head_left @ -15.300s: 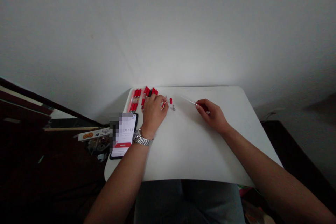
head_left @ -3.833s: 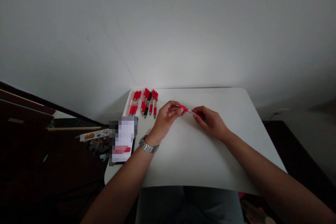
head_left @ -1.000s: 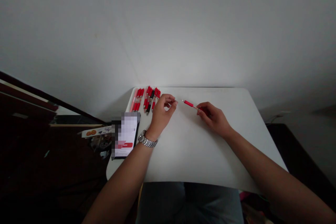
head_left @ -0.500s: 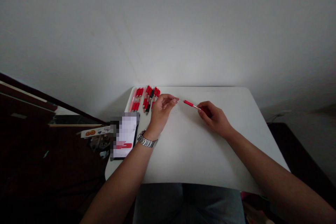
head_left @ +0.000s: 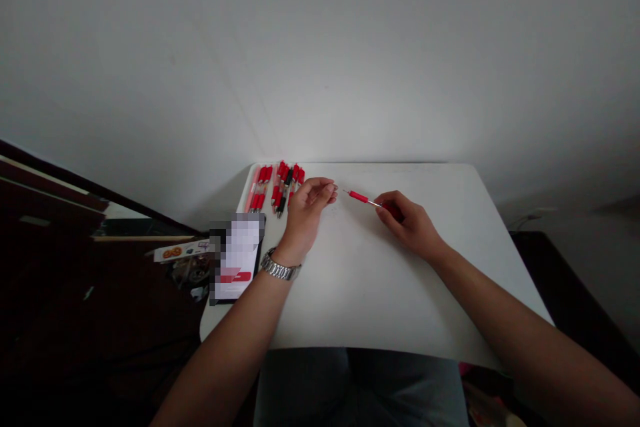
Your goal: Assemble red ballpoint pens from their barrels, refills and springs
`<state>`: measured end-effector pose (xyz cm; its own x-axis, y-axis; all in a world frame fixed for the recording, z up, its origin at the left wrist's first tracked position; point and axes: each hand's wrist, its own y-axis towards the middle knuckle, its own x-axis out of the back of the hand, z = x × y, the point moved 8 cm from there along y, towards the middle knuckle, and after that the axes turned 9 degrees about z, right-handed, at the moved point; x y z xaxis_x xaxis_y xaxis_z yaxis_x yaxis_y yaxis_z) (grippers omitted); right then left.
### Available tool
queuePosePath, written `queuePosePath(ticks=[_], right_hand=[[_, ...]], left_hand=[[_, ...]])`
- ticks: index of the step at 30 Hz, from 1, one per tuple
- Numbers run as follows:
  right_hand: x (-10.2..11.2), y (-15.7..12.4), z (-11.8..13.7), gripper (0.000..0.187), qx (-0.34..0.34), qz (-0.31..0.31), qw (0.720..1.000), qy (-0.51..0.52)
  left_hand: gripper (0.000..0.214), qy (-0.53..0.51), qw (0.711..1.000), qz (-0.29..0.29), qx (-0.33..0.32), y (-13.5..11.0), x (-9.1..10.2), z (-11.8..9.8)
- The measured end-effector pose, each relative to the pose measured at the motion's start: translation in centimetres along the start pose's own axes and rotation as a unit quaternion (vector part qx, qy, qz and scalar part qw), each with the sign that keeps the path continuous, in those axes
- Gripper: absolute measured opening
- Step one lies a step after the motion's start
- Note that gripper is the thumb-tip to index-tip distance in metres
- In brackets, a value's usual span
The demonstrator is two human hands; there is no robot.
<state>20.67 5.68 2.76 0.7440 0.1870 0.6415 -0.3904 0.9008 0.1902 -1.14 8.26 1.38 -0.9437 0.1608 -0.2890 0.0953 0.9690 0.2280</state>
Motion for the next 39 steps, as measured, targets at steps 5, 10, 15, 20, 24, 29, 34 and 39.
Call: queuePosePath(ticks=[5,10,15,20,24,29,34,39], right_hand=[[0.1,0.0,0.2,0.026,-0.001,-0.002,1.000,0.003],[0.0,0.0,0.0,0.029,-0.003,0.000,1.000,-0.007],[0.0,0.0,0.0,0.027,-0.001,0.002,1.000,-0.002],[0.0,0.1,0.2,0.027,-0.001,0.004,1.000,0.002],[-0.1,0.0,0.1,0.028,-0.005,0.005,1.000,0.000],[-0.1,0.0,-0.1,0.028,-0.004,0.002,1.000,-0.004],[-0.2,0.0,-0.1,0.028,0.000,0.005,1.000,0.005],[-0.1,0.0,0.1,0.030,-0.001,0.003,1.000,0.001]], left_hand=[[0.021,-0.008,1.000,0.011,0.007,-0.1,-0.4,0.0],[0.020,-0.016,1.000,0.016,0.016,-0.2,-0.6,0.1],[0.023,-0.010,1.000,0.015,0.020,-0.1,-0.6,0.2],[0.024,-0.002,1.000,0.019,0.019,-0.1,-0.5,0.3],[0.024,-0.003,1.000,0.024,0.017,-0.1,-0.6,0.2],[0.023,-0.004,0.999,0.029,0.015,-0.2,-0.8,0.0],[0.023,-0.001,0.999,0.036,0.018,-0.2,-1.0,-0.1],[0.023,0.006,0.999,0.048,0.019,-0.3,-1.2,0.0]])
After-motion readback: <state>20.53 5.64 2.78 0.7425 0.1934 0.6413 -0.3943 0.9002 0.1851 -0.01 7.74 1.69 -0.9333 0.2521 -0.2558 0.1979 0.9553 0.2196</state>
